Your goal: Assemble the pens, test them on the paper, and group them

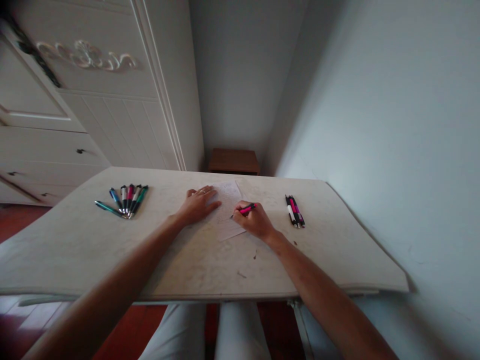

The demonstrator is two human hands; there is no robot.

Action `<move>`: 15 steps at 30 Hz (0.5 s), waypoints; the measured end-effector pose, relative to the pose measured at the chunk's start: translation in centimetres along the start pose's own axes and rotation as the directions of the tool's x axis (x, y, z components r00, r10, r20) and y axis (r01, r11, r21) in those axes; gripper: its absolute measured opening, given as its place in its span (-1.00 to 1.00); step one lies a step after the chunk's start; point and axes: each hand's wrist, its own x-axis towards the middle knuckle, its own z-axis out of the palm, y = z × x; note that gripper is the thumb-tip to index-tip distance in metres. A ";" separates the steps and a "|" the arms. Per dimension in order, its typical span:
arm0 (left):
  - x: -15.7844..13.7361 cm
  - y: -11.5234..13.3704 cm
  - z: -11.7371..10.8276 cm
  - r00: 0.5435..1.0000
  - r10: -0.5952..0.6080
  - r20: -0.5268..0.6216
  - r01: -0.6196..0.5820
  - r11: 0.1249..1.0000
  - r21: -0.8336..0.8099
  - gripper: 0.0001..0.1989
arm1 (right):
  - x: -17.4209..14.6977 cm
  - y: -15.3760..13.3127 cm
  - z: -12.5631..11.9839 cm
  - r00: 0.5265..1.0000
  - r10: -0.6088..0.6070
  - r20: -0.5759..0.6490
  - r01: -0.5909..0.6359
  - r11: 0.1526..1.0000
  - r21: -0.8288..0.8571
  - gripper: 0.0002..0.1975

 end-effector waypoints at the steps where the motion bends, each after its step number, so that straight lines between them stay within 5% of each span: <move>1: 0.0 0.0 -0.1 1.000 0.001 0.002 -0.001 1.000 -0.001 -0.53 | 0.0 -0.1 -0.1 1.000 0.004 -0.003 -0.004 1.000 -0.002 -0.88; 15: 0.0 -0.2 0.3 1.000 0.009 -0.008 -0.009 1.000 0.015 -0.52 | -0.2 -0.4 0.1 0.998 0.002 0.068 -0.008 0.997 0.081 -0.86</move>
